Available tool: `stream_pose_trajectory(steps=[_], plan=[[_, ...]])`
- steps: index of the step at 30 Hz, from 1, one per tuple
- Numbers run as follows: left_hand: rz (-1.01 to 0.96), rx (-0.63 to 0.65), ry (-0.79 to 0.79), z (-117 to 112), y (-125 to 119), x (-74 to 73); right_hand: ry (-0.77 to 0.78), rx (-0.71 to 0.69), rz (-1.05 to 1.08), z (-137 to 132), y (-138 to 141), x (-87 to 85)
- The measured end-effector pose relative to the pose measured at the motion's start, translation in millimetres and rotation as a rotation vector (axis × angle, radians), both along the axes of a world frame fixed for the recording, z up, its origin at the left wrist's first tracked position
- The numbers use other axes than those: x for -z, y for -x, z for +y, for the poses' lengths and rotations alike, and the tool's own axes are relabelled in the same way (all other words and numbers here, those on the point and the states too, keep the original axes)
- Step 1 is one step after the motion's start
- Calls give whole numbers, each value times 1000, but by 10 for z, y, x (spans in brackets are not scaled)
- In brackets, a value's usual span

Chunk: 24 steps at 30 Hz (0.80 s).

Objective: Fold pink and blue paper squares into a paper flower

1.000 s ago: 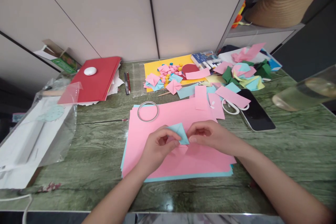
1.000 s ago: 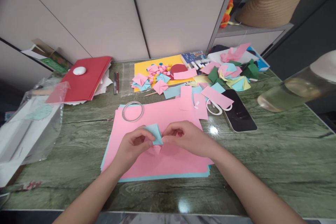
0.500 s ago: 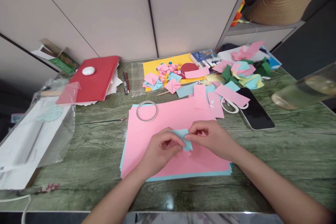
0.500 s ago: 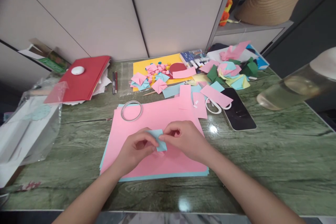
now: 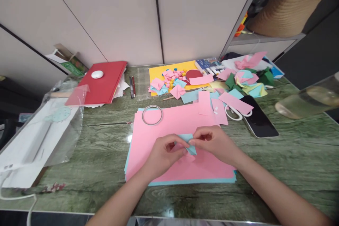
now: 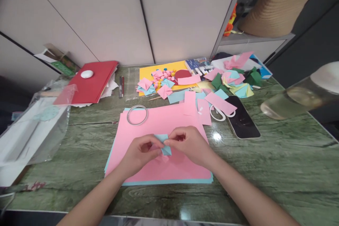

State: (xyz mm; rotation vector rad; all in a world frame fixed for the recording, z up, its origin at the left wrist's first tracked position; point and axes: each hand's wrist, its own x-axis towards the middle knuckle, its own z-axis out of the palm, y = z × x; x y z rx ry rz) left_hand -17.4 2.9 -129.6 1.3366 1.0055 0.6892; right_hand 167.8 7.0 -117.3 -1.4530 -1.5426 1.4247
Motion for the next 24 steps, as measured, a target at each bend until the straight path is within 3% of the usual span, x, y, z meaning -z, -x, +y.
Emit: stream_pose_trajectory(steps=[6,9,11,16,20,24], plan=[[-22,-23,-33,23,47,-9,-47,-84,-6,31,11,-8],[-12,-64,-61,50,57,18,-189,-136,-149,186,-43,-32],[2,-74,-75,55,53,36,-380,-28,-421,419,-89,-28],[4,-46,-88,51,37,77,-455,108,-606,1323,-128,106],[7,-61,-94,81,52,87,-418,-15,-661,1839,-111,241],[-42,-96,-67,102,76,76,-441,-182,-662,1909,-165,300]])
